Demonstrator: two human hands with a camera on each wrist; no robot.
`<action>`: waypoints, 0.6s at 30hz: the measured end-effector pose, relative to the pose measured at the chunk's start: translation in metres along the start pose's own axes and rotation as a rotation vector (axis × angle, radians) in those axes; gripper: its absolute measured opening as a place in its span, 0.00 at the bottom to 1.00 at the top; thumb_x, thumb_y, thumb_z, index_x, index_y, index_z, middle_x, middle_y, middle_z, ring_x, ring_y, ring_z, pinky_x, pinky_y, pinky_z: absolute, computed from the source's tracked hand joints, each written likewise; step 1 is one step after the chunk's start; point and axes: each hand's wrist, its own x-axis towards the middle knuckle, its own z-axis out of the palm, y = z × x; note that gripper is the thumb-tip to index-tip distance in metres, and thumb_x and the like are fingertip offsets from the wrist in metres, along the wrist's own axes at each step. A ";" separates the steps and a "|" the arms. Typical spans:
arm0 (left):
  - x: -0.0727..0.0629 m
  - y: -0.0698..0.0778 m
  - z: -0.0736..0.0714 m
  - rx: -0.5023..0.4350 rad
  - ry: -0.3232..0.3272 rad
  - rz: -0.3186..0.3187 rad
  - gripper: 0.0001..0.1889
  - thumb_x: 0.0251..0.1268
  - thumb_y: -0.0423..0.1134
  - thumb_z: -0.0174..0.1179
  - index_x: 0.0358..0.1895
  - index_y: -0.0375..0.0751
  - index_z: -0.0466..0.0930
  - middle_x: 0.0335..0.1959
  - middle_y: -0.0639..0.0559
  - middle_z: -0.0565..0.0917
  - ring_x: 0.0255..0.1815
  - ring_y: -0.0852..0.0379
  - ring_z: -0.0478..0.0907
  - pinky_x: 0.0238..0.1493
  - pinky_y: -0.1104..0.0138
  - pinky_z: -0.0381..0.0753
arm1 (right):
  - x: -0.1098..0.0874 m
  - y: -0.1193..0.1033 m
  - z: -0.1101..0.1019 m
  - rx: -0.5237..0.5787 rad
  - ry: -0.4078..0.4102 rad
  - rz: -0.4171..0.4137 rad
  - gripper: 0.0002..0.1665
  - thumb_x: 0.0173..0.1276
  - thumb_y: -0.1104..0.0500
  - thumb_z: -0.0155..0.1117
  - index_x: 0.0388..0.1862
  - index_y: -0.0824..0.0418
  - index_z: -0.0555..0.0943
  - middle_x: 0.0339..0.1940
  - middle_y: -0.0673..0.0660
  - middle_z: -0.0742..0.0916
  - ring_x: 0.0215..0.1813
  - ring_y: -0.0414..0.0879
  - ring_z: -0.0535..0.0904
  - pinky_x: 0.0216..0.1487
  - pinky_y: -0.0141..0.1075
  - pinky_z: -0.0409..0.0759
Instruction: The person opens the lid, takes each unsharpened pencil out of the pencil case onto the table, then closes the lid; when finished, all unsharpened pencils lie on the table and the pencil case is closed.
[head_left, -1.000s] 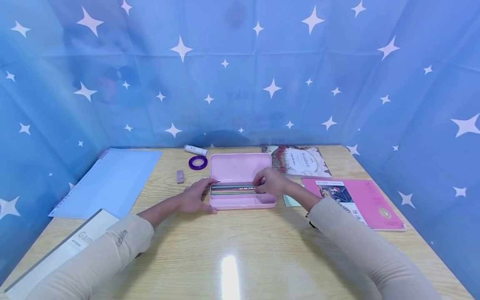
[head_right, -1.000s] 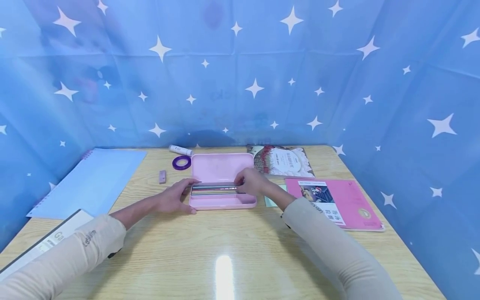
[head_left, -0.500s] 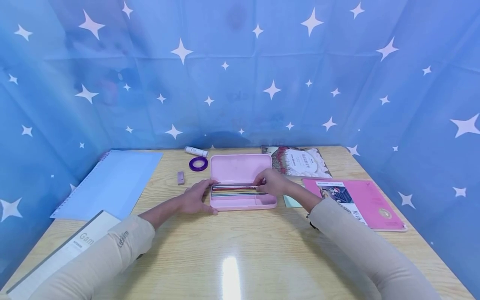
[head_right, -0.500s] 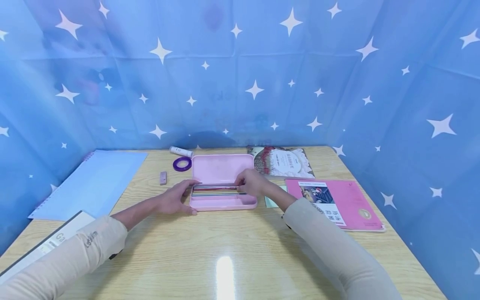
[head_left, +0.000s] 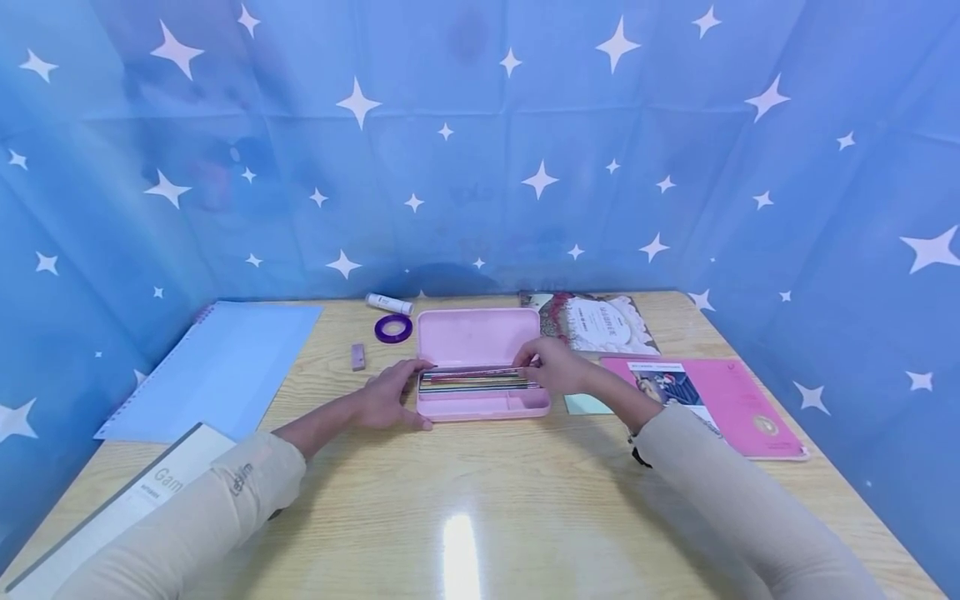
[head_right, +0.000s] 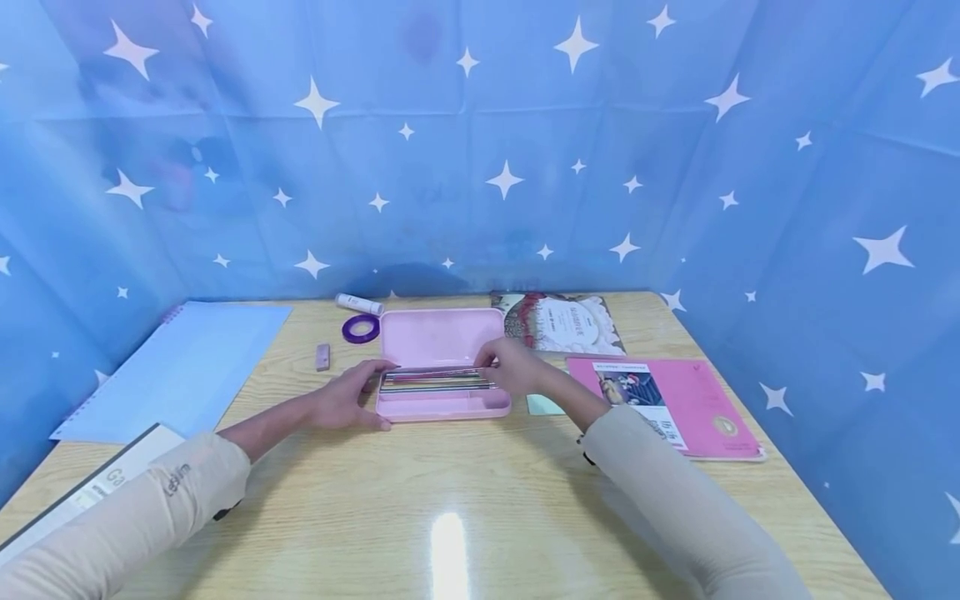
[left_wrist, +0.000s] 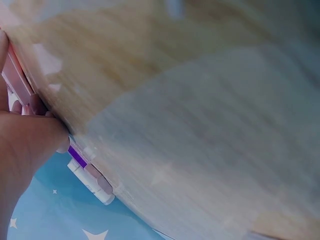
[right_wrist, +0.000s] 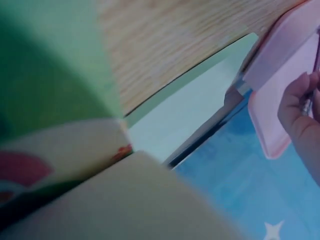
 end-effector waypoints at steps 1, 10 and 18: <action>0.000 0.000 0.000 0.000 0.001 0.001 0.52 0.50 0.53 0.76 0.75 0.43 0.55 0.69 0.40 0.66 0.67 0.40 0.66 0.67 0.48 0.65 | -0.002 0.000 0.000 0.007 0.006 0.004 0.08 0.72 0.68 0.58 0.44 0.70 0.83 0.37 0.59 0.86 0.36 0.45 0.78 0.40 0.39 0.80; -0.001 0.001 0.000 -0.007 -0.004 -0.008 0.52 0.50 0.53 0.76 0.75 0.43 0.55 0.68 0.40 0.66 0.67 0.41 0.65 0.68 0.49 0.65 | -0.024 -0.003 -0.001 0.060 0.037 -0.028 0.07 0.71 0.67 0.60 0.44 0.70 0.83 0.36 0.58 0.85 0.29 0.41 0.75 0.34 0.35 0.77; 0.001 -0.001 0.000 -0.007 -0.003 -0.001 0.51 0.50 0.53 0.76 0.75 0.44 0.56 0.67 0.41 0.67 0.65 0.42 0.66 0.67 0.49 0.66 | -0.046 -0.017 0.007 0.107 0.012 -0.066 0.05 0.70 0.68 0.61 0.42 0.66 0.83 0.35 0.54 0.83 0.29 0.41 0.74 0.31 0.34 0.76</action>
